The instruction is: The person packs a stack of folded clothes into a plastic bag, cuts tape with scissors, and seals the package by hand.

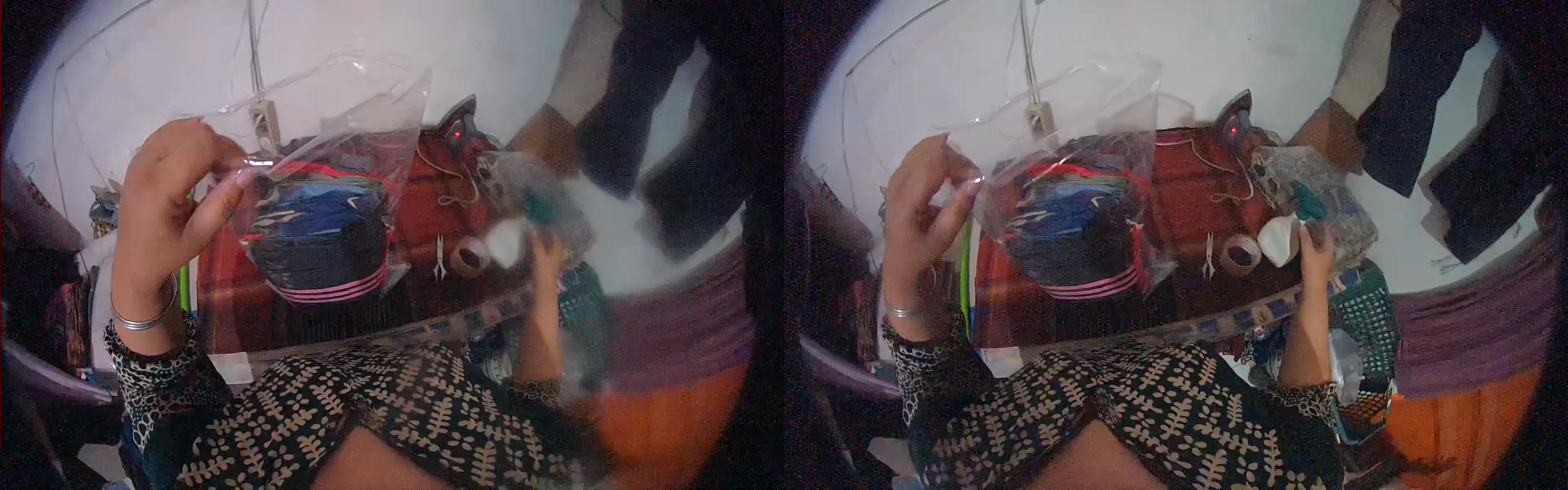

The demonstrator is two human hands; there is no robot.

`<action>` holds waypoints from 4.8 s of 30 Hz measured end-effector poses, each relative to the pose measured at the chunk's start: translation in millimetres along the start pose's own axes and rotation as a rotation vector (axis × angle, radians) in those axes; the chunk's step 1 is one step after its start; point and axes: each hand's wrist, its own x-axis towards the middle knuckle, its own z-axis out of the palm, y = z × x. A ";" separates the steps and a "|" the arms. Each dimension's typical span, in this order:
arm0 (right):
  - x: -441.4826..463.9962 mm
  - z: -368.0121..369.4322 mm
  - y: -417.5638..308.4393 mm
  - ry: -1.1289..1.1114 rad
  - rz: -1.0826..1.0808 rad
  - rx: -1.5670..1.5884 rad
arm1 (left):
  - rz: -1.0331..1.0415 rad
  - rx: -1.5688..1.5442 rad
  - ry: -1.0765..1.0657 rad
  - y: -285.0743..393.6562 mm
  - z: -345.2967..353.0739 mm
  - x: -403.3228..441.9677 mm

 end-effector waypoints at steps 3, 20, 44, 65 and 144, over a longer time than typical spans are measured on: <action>41.9 22.0 4.9 -0.124 0.127 -0.418 | 0.003 -0.029 0.082 -0.9 -13.6 4.1; 83.2 92.5 -331.9 -0.732 -0.159 -0.115 | 0.283 -1.264 -0.733 34.1 -16.4 -66.9; 8.7 215.0 -417.9 -1.542 -0.769 -1.092 | 0.404 -1.541 -0.742 125.3 57.1 -91.8; 94.0 59.0 -87.2 -0.336 0.104 -0.074 | 0.394 -1.480 -0.860 161.3 87.6 -68.9; -199.0 54.4 -1.7 -0.894 -0.252 0.289 | 0.153 -0.219 -0.733 168.1 250.8 -145.9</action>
